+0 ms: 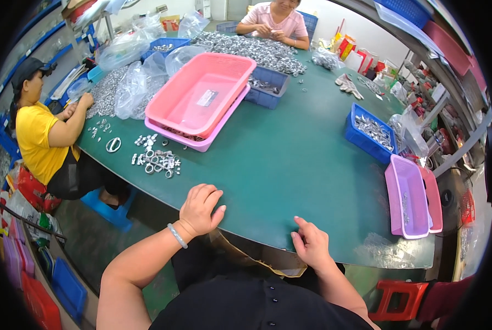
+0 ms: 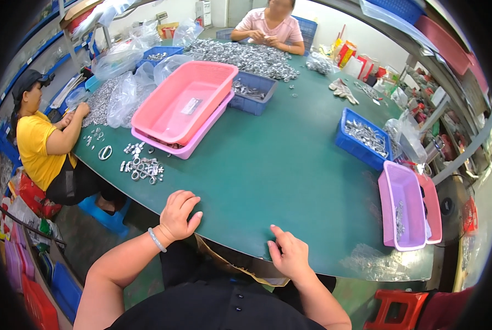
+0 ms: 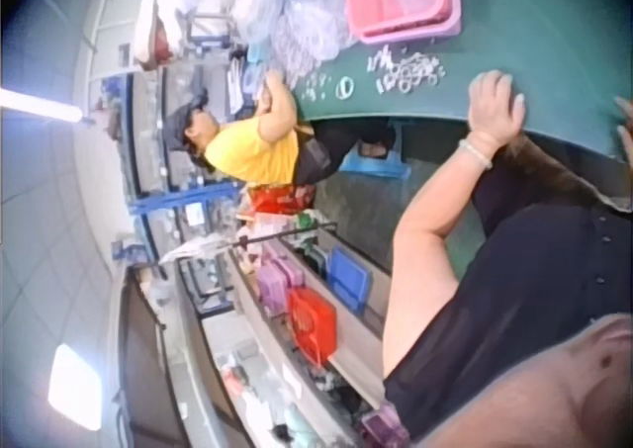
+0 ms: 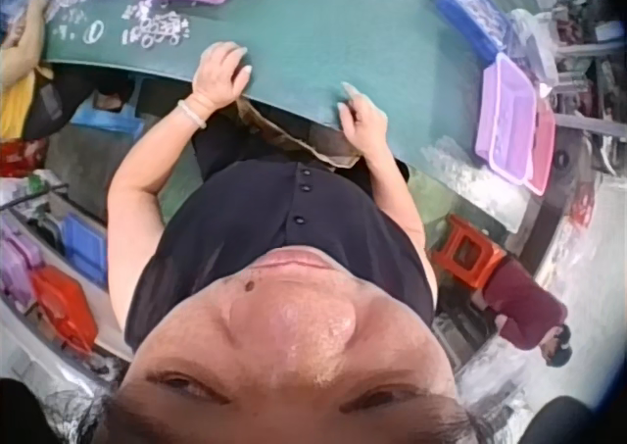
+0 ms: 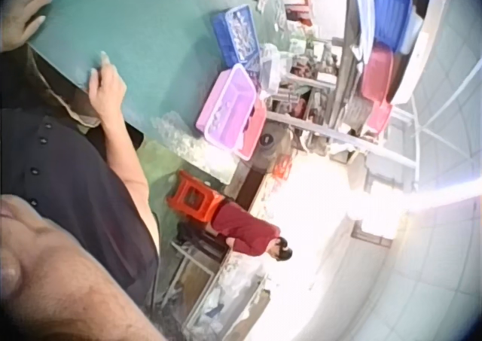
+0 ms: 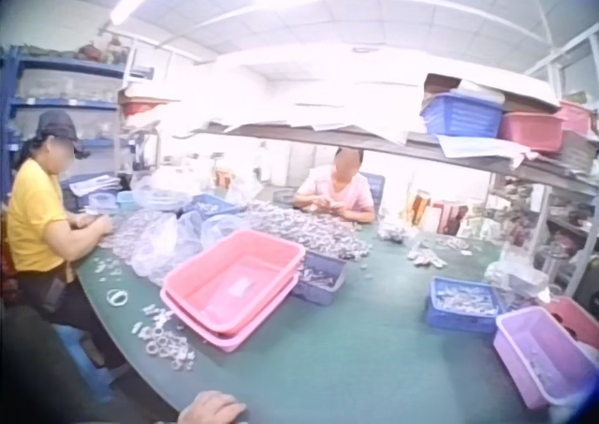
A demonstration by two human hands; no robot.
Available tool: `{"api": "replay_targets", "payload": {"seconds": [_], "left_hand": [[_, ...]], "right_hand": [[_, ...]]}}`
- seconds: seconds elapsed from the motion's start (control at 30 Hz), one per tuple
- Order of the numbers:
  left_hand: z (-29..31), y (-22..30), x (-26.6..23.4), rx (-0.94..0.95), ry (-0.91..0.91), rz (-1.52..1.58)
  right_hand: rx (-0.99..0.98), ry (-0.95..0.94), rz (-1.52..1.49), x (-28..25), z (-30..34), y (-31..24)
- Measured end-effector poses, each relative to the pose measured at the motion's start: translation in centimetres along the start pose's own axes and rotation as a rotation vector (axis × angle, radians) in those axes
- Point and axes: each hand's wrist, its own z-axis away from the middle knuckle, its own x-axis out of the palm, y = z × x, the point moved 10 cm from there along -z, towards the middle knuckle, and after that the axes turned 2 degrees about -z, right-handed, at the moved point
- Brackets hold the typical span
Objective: The person sorts small snowflake-shaped metal parts by hand on a bench, placing them into a bag held in their lap, then clears the bench with a cloth and walks to another station.
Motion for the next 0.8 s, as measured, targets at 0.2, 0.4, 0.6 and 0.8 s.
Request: {"api": "replay_targets", "payload": {"seconds": [0.2,0.4,0.6,0.8], "left_hand": [[0.2,0.1,-0.3,-0.002,0.013,0.009],[0.2,0.1,0.1,-0.011,0.008,0.025],[0.1,0.0,-0.2,-0.009,0.02,0.011],[0.3,-0.2,-0.2,-0.019,0.036,0.0]], "right_hand": [[-0.031,-0.265,0.02,0.6,-1.1,-0.5],[-0.089,-0.338,0.105,0.7,-4.5,-0.7],[-0.191,-0.373,0.219,3.1,-7.4,-2.6],[-0.06,-0.142,0.228,-0.3,-9.3,0.3]]}}
